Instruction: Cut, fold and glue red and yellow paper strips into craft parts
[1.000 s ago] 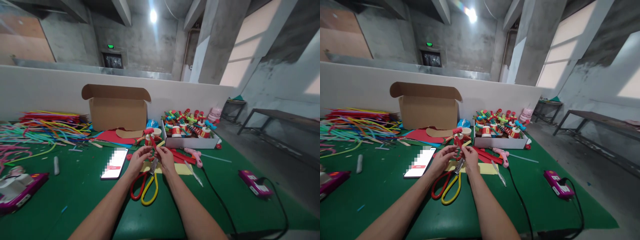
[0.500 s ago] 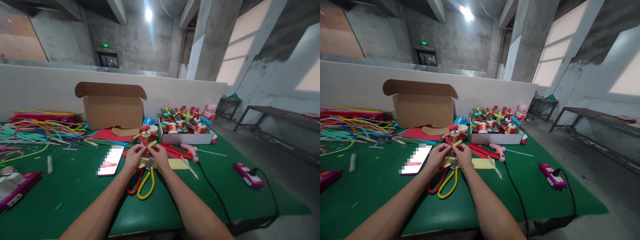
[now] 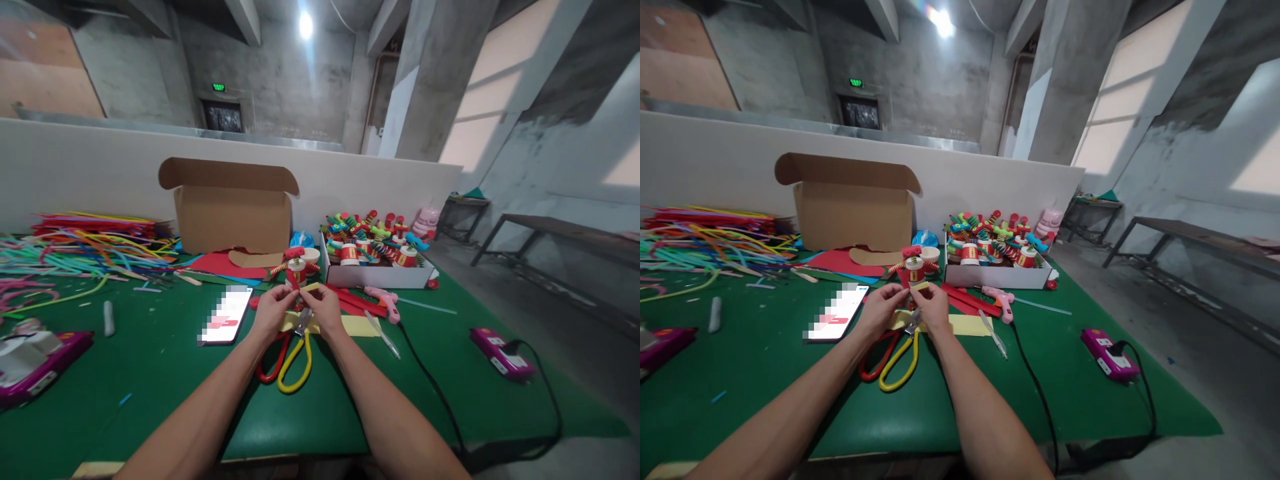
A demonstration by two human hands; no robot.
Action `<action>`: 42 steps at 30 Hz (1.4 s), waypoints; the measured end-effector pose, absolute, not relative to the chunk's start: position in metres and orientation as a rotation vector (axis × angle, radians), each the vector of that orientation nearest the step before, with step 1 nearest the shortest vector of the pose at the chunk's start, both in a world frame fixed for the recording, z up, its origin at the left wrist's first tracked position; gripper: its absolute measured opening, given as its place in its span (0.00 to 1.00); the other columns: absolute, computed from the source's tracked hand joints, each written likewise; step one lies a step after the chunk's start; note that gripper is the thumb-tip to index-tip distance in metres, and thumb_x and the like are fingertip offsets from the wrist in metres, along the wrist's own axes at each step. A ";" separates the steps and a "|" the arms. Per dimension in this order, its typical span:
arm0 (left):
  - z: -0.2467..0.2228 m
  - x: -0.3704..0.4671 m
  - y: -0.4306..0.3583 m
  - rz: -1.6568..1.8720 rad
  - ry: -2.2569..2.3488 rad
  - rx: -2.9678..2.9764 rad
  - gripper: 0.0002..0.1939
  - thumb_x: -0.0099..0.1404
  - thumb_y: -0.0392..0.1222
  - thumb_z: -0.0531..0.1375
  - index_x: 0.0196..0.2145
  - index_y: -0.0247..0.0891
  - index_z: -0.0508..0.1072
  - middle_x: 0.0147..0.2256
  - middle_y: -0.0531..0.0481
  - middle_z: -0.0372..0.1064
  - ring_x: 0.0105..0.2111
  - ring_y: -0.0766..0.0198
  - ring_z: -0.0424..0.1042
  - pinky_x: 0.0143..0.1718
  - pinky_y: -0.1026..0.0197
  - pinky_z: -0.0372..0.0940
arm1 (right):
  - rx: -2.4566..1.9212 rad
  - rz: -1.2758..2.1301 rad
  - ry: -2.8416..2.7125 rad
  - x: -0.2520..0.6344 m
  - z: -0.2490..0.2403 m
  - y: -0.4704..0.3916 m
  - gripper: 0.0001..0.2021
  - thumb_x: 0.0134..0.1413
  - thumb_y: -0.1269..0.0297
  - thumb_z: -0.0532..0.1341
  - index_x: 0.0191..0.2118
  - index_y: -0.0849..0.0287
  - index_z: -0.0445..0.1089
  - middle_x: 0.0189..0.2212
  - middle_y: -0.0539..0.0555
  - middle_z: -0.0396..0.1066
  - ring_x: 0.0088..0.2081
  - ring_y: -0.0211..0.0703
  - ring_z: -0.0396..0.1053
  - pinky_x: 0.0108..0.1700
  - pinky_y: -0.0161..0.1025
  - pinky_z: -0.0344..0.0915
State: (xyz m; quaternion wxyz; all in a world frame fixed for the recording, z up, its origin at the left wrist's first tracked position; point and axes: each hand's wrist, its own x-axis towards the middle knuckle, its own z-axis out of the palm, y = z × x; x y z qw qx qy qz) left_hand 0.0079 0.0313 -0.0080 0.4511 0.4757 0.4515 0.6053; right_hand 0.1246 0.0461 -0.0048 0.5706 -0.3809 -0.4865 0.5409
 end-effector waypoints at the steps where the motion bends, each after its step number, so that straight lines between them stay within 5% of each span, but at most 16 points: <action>1: -0.009 0.008 0.032 1.500 1.116 1.166 0.18 0.46 0.53 0.66 0.22 0.34 0.69 0.20 0.55 0.64 0.21 0.69 0.61 0.24 0.67 0.56 | -0.882 1.271 -1.148 0.125 -0.005 0.047 0.09 0.36 0.62 0.66 0.24 0.61 0.69 0.19 0.47 0.69 0.22 0.35 0.66 0.28 0.34 0.64; 14: -0.011 0.007 0.034 1.492 1.116 1.225 0.16 0.47 0.51 0.65 0.24 0.34 0.70 0.22 0.54 0.66 0.23 0.69 0.62 0.26 0.67 0.56 | -0.746 1.769 -0.861 0.132 -0.014 0.055 0.14 0.28 0.63 0.72 0.24 0.62 0.70 0.18 0.48 0.70 0.23 0.32 0.68 0.32 0.31 0.66; 42: -0.009 0.010 0.032 1.454 1.052 1.043 0.16 0.43 0.45 0.67 0.29 0.33 0.75 0.24 0.50 0.71 0.23 0.67 0.66 0.25 0.66 0.60 | -0.856 1.407 -0.964 0.126 -0.010 0.051 0.14 0.29 0.59 0.70 0.24 0.61 0.71 0.18 0.47 0.69 0.21 0.34 0.66 0.29 0.35 0.67</action>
